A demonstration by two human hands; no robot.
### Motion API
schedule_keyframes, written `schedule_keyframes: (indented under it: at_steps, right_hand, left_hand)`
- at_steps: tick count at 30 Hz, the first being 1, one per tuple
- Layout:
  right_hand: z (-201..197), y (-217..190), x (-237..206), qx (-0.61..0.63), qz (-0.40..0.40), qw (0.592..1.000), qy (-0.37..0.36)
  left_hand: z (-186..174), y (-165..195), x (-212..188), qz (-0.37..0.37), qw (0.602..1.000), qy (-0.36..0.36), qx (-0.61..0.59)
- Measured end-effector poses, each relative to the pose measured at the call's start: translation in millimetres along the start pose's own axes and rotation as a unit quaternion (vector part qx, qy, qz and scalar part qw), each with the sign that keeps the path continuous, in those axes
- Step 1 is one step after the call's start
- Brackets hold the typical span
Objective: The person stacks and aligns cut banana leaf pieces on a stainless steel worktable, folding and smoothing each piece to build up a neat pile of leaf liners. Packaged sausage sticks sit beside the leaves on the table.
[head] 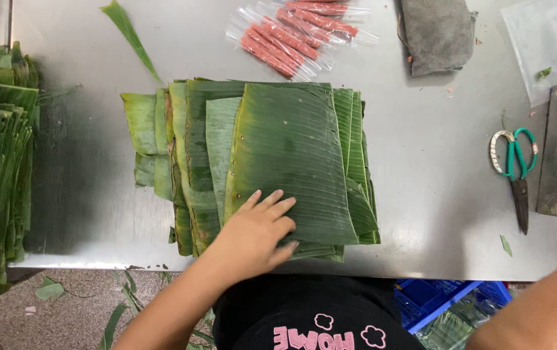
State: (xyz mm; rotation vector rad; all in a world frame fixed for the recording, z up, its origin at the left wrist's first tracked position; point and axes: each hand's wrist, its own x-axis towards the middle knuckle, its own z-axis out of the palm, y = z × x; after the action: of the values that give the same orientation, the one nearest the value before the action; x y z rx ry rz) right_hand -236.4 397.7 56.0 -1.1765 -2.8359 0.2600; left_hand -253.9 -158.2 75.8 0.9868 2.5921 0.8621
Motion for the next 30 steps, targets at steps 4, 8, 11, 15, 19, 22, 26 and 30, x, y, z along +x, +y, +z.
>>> schedule_keyframes:
  at_steps: [4, 8, 11, 15, 19, 22, 26, 30]
  right_hand:
    - [-10, -99, -65, 0.235, -0.187, 0.953, -0.038]
    - [-3, -207, -158, 0.186, -0.674, 0.699, -0.149]
    - [-9, -257, -190, 0.065, -0.685, 0.694, -0.212]
    - [-18, -271, -185, 0.090, -0.537, 0.790, -0.282]
    - [1, -255, -183, 0.360, -0.466, 0.719, -0.369]
    - [30, -246, -197, 0.455, -0.159, 0.610, -0.629]
    - [59, -257, -208, 0.501, 0.082, 0.508, -0.695]
    - [53, -281, -179, 0.417, -0.351, 0.622, -0.563]
  left_hand:
    - [-5, -9, 0, -0.003, 0.997, 0.000, -0.077]
    - [-7, -6, 4, -0.004, 0.995, 0.016, -0.094]
    - [-5, 5, 0, -0.054, 0.995, 0.055, -0.070]
    - [-2, 13, -9, -0.083, 0.905, 0.394, 0.140]
    - [3, 0, -13, -0.100, 0.817, 0.453, -0.343]
    - [5, -19, -12, -0.065, 0.611, 0.298, -0.731]
    - [-5, -34, -4, -0.236, 0.516, 0.328, -0.755]
    - [-46, -41, -32, -0.130, 0.522, 0.557, -0.633]
